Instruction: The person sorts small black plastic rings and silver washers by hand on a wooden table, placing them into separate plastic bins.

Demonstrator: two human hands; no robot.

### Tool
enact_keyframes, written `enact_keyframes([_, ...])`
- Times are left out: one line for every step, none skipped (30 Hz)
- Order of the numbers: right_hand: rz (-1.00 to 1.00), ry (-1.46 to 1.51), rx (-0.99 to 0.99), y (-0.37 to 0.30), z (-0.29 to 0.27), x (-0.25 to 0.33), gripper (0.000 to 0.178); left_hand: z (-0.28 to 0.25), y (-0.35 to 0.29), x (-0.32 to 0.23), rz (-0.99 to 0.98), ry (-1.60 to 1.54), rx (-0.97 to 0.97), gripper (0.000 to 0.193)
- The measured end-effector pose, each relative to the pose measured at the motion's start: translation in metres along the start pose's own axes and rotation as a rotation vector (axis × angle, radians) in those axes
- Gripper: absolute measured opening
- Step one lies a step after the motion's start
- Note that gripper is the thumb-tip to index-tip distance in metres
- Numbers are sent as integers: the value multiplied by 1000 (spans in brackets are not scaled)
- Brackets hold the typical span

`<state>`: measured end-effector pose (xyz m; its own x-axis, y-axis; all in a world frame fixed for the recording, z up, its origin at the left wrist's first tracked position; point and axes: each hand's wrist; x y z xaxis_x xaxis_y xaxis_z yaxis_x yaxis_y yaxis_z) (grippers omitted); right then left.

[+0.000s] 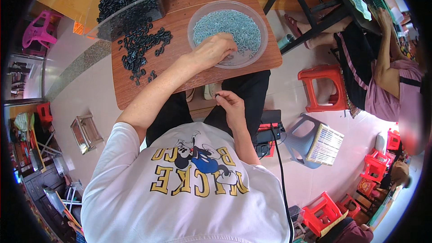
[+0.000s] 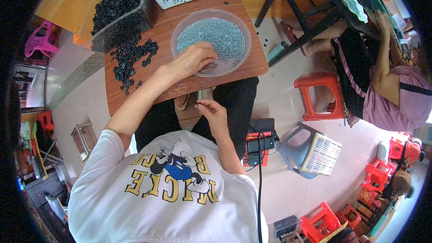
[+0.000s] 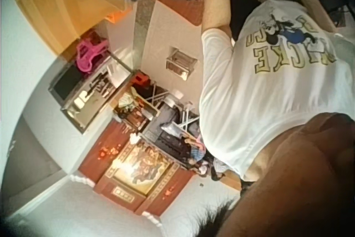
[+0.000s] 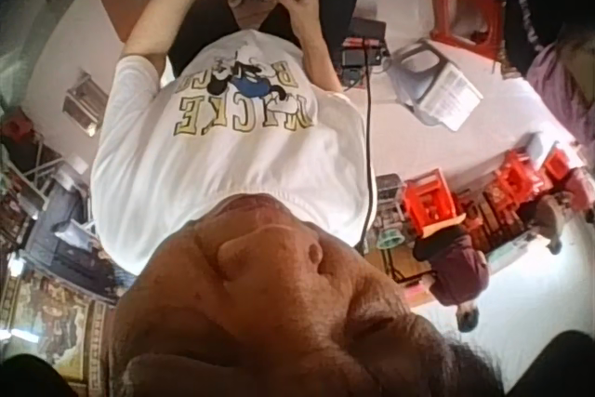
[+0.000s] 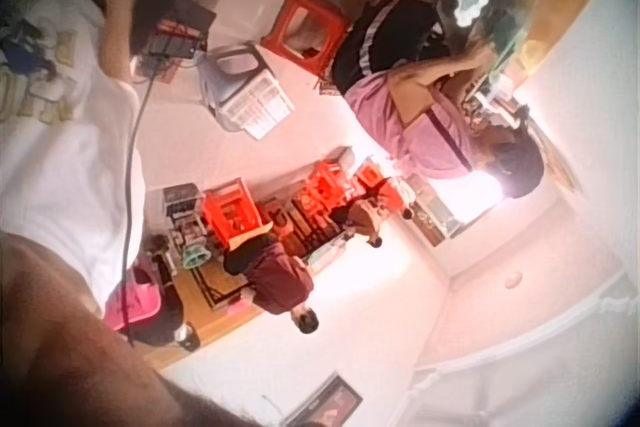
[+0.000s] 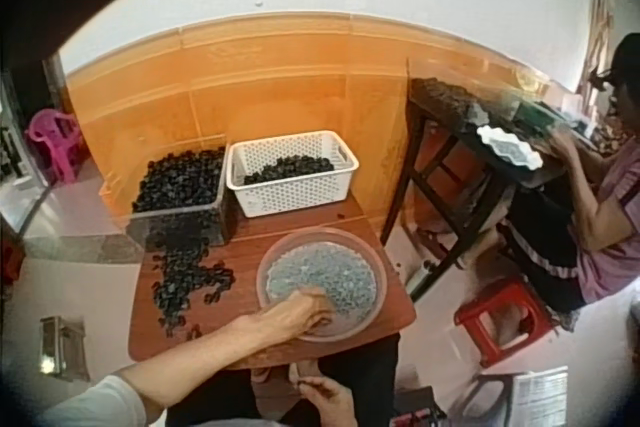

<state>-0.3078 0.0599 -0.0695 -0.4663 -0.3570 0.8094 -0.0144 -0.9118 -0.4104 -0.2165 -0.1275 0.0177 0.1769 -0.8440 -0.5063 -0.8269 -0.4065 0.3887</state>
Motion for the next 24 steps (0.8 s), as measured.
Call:
enact_keyframes([-3,6,0,1,0,1,17,2,4,0,78,9,11,12])
enact_keyframes([-6,12,-1,1,-1,1,16,4,7,1,78,5,14,12])
enact_keyframes([-7,15,1,1,-1,1,16,5,10,3,99,50,69,12])
enact_keyframes([-7,17,13,1,-1,0,16,6,13,5,119,93,124,11])
enact_keyframes([-6,18,25,1,-1,-1,16,6,14,6,119,96,126,11])
enact_keyframes([-5,19,22,1,-1,0,16,7,15,7,135,90,141,11])
enact_keyframes([-4,15,20,0,0,1,16,7,16,9,151,85,156,10])
enact_keyframes([-3,12,18,0,0,1,16,7,17,11,152,83,157,10])
enact_keyframes([-2,11,16,-1,-1,1,16,7,18,14,160,78,169,10])
enact_keyframes([-11,21,16,-1,-2,0,16,8,18,16,168,74,180,11])
enact_keyframes([-19,29,17,-1,-2,0,16,10,18,16,168,74,179,11])
enact_keyframes([-19,28,18,-1,-3,1,16,12,18,16,177,81,152,11])
enact_keyframes([-19,32,12,-2,-3,1,16,12,17,16,185,89,125,12])
enact_keyframes([-19,36,7,-1,-2,2,15,13,16,16,184,90,122,12])
enact_keyframes([-19,32,8,-2,-2,3,15,14,14,16,216,57,48,12])
enact_keyframes([-18,78,23,-2,-2,5,14,14,11,15,247,24,-26,12])
enact_keyframes([-17,123,40,-2,-1,7,13,13,7,14,246,27,-31,12])
enact_keyframes([-15,119,40,-2,0,11,13,10,3,10,101,-121,-135,10])
enact_keyframes([-8,175,43,-2,4,18,13,6,-2,4,-46,-264,-239,9])
enact_keyframes([1,231,49,-1,8,25,13,0,-8,-3,-49,-260,-246,9])
enact_keyframes([3,224,60,0,14,32,13,-9,-17,-11,-285,-681,-413,10])
enact_keyframes([-56,214,49,2,20,38,13,-16,-27,-19,-520,-1107,-575,10])
enact_keyframes([-114,204,40,5,25,43,14,-20,-36,-26,-519,-1101,-589,10])
enact_keyframes([-96,219,46,9,28,47,15,-25,-47,-34,-564,-1266,-665,11])
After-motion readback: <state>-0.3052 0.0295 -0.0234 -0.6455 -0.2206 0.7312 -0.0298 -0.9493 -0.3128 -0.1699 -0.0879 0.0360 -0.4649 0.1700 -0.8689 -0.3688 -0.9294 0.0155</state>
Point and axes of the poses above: each hand's wrist, its own y-axis towards the middle knuckle, its own z-axis out of the palm, x = y × z, and after that the axes turned 11 degrees about z, right-handed
